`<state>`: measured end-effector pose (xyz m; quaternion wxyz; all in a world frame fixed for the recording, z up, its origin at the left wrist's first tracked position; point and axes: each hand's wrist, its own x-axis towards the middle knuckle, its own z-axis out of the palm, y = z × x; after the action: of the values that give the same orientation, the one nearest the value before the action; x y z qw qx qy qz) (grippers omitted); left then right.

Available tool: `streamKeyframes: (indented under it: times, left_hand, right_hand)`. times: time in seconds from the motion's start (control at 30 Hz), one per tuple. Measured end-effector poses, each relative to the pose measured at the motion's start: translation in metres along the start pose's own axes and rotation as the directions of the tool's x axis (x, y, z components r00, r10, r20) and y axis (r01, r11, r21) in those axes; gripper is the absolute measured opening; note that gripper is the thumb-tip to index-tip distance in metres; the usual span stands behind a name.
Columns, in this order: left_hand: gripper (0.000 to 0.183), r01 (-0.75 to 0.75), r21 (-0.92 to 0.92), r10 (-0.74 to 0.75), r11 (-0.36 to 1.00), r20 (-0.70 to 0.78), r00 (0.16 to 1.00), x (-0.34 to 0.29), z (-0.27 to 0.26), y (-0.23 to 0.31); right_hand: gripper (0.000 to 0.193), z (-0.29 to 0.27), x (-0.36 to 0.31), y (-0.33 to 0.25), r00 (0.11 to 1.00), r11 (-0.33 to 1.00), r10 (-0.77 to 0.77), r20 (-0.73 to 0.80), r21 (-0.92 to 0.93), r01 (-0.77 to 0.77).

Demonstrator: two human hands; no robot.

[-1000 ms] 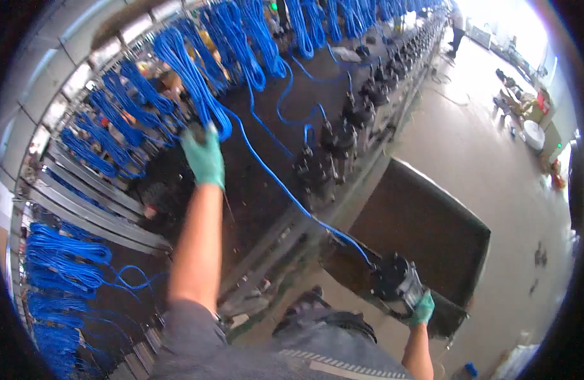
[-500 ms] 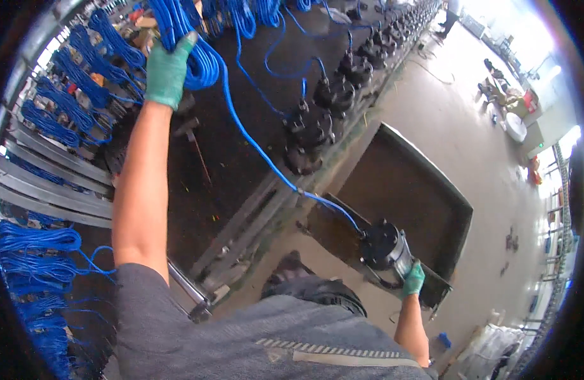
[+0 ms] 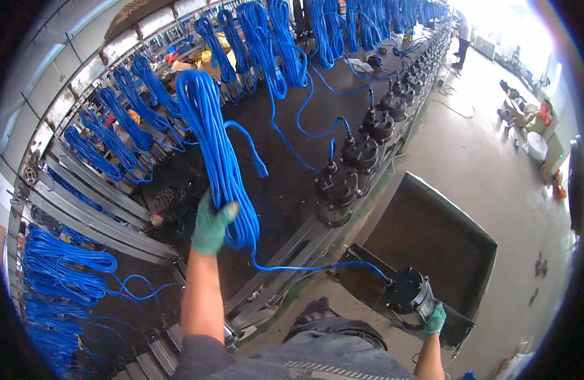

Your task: The person tests a water pump by submerging it in a tank of water, checking for leaks or operation while holding it with both hands, and then moving blue cables on a rack.

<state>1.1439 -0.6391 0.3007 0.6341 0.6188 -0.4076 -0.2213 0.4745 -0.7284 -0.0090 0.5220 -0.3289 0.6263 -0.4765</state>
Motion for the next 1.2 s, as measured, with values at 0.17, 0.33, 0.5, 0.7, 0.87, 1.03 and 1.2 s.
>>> streamKeyframes:
  times: [0.17, 0.33, 0.5, 0.7, 0.87, 1.03, 1.2]
  left_hand:
    - [0.062, 0.151, -0.059, -0.152, 0.987, -0.018, 0.988, -0.051, 0.015, -0.015]
    - [0.047, 0.232, 0.686, -0.283, 0.690, -0.039, 0.958, -0.039, 0.035, -0.076]
    - [0.049, 0.016, 0.280, -0.147, 0.960, 0.453, 0.879, -0.066, 0.130, -0.089]
    - [0.040, -0.454, 0.268, -0.047, 0.849, 0.896, 0.441, -0.079, 0.245, -0.096]
    - [0.026, -0.245, 0.141, -0.024, 0.959, 0.904, 0.427, -0.096, 0.265, -0.124]
    - [0.026, -0.135, 0.279, -0.114, 0.951, 0.720, 0.685, -0.140, 0.296, -0.158]
    - [0.031, -0.170, 0.422, -0.192, 0.890, 0.687, 0.701, -0.153, 0.308, -0.189]
  right_hand:
    - [0.041, -0.008, 0.003, -0.004, 0.997, 0.973, -0.078, 0.000, -0.217, 0.076]
    - [0.039, 0.017, -0.022, -0.040, 0.996, 0.995, 0.068, -0.052, -0.065, -0.071]
    - [0.040, 0.029, -0.017, -0.033, 0.990, 0.958, -0.055, -0.128, -0.287, 0.016]
    - [0.043, 0.023, -0.027, -0.034, 0.988, 0.962, -0.079, -0.136, -0.271, 0.039]
    - [0.039, 0.026, -0.032, -0.043, 0.980, 0.931, -0.142, -0.143, -0.355, 0.083]
    - [0.038, 0.009, -0.047, -0.052, 0.925, 0.848, -0.270, -0.266, -0.521, 0.098]
    - [0.035, 0.003, -0.045, -0.055, 0.913, 0.724, -0.336, -0.232, -0.683, 0.093]
